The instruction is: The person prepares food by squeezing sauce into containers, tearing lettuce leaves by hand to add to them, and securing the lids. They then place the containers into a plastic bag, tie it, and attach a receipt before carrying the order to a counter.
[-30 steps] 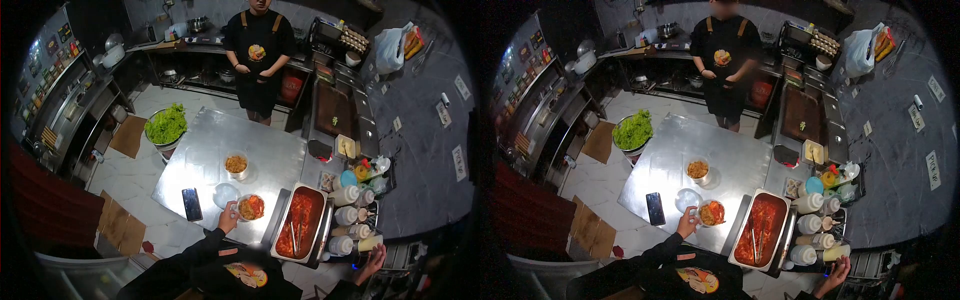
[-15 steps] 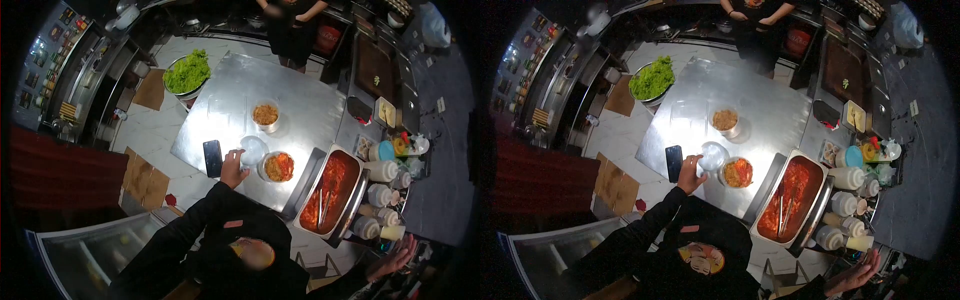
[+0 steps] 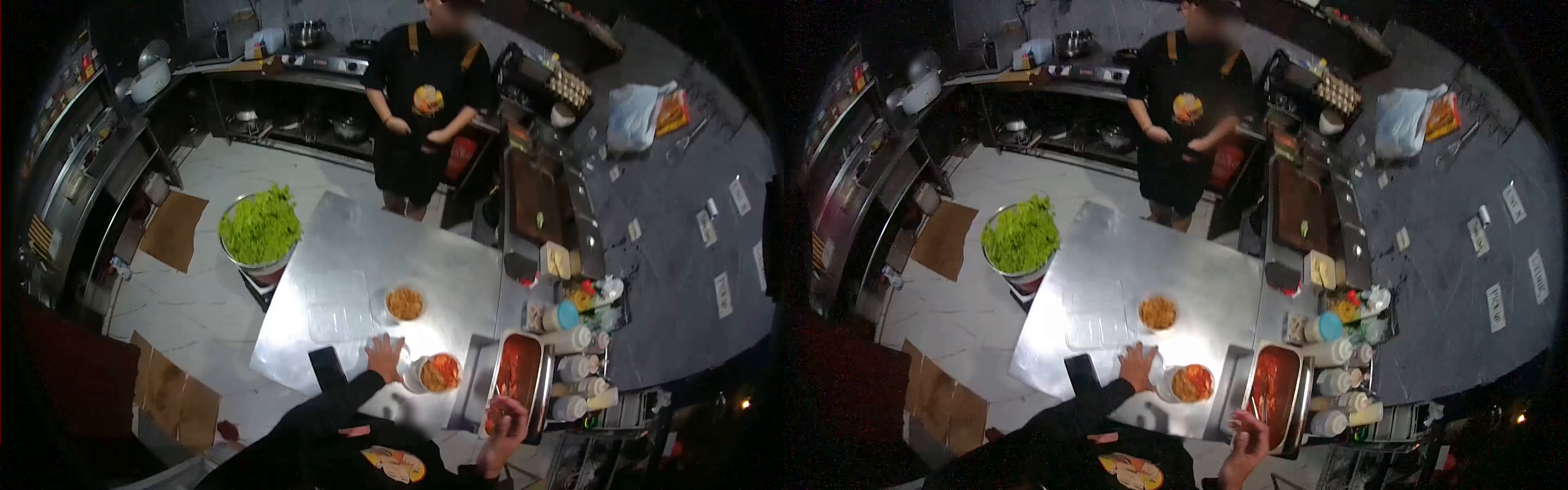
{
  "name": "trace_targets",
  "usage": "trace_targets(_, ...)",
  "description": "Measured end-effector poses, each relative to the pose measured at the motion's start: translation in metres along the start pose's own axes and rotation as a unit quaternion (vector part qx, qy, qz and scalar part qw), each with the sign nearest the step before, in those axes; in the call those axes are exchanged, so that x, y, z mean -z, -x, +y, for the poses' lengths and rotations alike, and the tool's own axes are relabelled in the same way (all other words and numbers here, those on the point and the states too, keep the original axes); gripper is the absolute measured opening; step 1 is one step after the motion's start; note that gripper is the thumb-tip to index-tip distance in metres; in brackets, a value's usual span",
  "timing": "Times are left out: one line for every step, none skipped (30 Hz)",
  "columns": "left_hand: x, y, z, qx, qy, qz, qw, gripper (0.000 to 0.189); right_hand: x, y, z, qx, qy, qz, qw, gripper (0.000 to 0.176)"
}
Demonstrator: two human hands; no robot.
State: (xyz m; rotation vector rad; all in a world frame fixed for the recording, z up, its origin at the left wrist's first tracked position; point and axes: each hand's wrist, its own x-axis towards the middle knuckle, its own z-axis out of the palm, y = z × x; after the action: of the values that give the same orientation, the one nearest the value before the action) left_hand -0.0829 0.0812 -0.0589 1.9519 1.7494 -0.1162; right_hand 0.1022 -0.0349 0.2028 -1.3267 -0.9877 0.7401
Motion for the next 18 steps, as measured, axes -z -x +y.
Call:
trace_targets(0.001,0.003,0.0,-0.003,0.002,0.014,1.0,0.126,-0.018,0.006,0.005,-0.023,-0.014,-0.018,0.999,0.039)
trace_targets(0.003,0.004,-0.003,-0.015,0.005,0.015,1.0,0.124,-0.034,0.01,0.006,-0.036,-0.01,-0.053,0.998,0.038)
trace_targets(0.006,0.007,-0.006,-0.028,0.008,0.012,1.0,0.123,-0.048,0.014,0.007,-0.053,-0.003,-0.086,0.995,0.037)
trace_targets(0.007,0.009,-0.01,-0.042,0.004,0.002,0.999,0.123,-0.061,0.018,0.01,-0.065,0.008,-0.121,0.99,0.036)
trace_targets(0.008,0.01,-0.014,-0.056,-0.002,-0.009,0.998,0.123,-0.073,0.021,0.016,-0.079,0.019,-0.154,0.985,0.035)
trace_targets(0.01,0.012,-0.018,-0.071,-0.008,-0.02,0.997,0.123,-0.085,0.023,0.024,-0.093,0.03,-0.186,0.978,0.034)
trace_targets(0.012,0.015,-0.021,-0.083,-0.005,-0.029,0.996,0.123,-0.093,0.025,0.039,-0.135,0.035,-0.208,0.968,0.034)
trace_targets(0.013,0.02,-0.025,-0.094,-0.003,-0.04,0.995,0.122,-0.099,0.029,0.059,-0.179,0.038,-0.229,0.956,0.034)
trace_targets(0.015,0.023,-0.029,-0.103,-0.002,-0.051,0.993,0.121,-0.105,0.036,0.08,-0.222,0.039,-0.251,0.941,0.034)
trace_targets(0.019,0.025,-0.029,-0.102,0.007,-0.078,0.992,0.118,-0.109,0.045,0.096,-0.271,0.034,-0.248,0.929,0.033)
trace_targets(0.02,0.023,-0.026,-0.103,-0.005,-0.08,0.991,0.115,-0.111,0.057,0.114,-0.289,0.048,-0.249,0.923,0.033)
trace_targets(-0.001,0.016,-0.026,-0.11,-0.03,-0.023,0.993,0.114,-0.111,0.067,0.132,-0.305,0.062,-0.25,0.917,0.033)
trace_targets(-0.022,0.011,-0.026,-0.119,-0.054,0.033,0.991,0.113,-0.111,0.077,0.143,-0.322,0.077,-0.249,0.91,0.033)
trace_targets(-0.016,0.013,-0.026,-0.135,-0.042,0.014,0.99,0.113,-0.111,0.085,0.147,-0.318,0.082,-0.257,0.909,0.034)
trace_targets(-0.004,0.016,-0.026,-0.151,-0.029,-0.004,0.988,0.113,-0.111,0.091,0.149,-0.33,0.082,-0.245,0.908,0.034)
trace_targets(0.0,0.017,-0.027,-0.167,-0.017,-0.023,0.986,0.113,-0.111,0.099,0.153,-0.343,0.081,-0.234,0.906,0.034)
trace_targets(0.004,0.019,-0.028,-0.174,-0.024,-0.017,0.984,0.113,-0.11,0.105,0.158,-0.356,0.079,-0.222,0.904,0.034)
trace_targets(0.003,0.02,-0.03,-0.18,-0.032,-0.011,0.983,0.113,-0.11,0.108,0.161,-0.387,0.067,-0.199,0.898,0.034)
